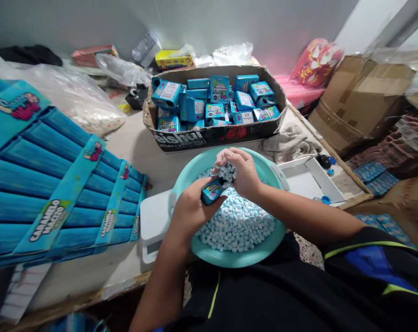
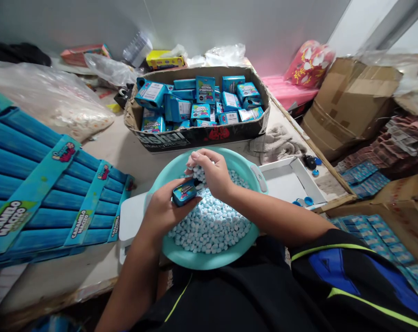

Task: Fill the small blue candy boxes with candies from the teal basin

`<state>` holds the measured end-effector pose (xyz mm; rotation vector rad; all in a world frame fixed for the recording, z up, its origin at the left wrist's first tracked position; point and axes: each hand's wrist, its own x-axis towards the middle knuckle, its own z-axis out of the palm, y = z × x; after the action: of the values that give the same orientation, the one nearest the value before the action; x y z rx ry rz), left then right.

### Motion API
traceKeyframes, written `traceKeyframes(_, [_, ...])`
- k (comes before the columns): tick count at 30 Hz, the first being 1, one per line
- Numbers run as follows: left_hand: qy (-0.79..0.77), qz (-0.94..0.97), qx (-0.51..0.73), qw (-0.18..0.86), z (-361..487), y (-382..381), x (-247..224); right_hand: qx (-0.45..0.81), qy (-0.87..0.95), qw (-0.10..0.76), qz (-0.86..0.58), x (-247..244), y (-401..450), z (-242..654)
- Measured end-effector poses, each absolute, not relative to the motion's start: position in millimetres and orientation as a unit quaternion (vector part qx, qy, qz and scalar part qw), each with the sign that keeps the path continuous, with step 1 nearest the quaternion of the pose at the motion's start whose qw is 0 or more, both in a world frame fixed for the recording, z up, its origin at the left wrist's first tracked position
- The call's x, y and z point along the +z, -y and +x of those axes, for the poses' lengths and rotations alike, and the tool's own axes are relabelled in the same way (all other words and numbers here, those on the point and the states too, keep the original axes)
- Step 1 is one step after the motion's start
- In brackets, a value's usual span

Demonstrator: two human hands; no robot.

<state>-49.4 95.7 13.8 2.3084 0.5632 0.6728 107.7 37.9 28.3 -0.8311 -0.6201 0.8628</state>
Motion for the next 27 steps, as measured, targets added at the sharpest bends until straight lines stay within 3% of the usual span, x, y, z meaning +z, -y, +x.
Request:
traceKeyframes(18, [-0.246,0.866,0.245,0.360,-49.4,-95.5,17.2,0.375,0.326,0.787,-0.367,25.5,-39.7,103.0])
traceKeyframes(27, [-0.251,0.878,0.232,0.335,-48.3,-92.5,17.5,0.452,0.227,0.790,-0.346,31.2,-42.4,105.5])
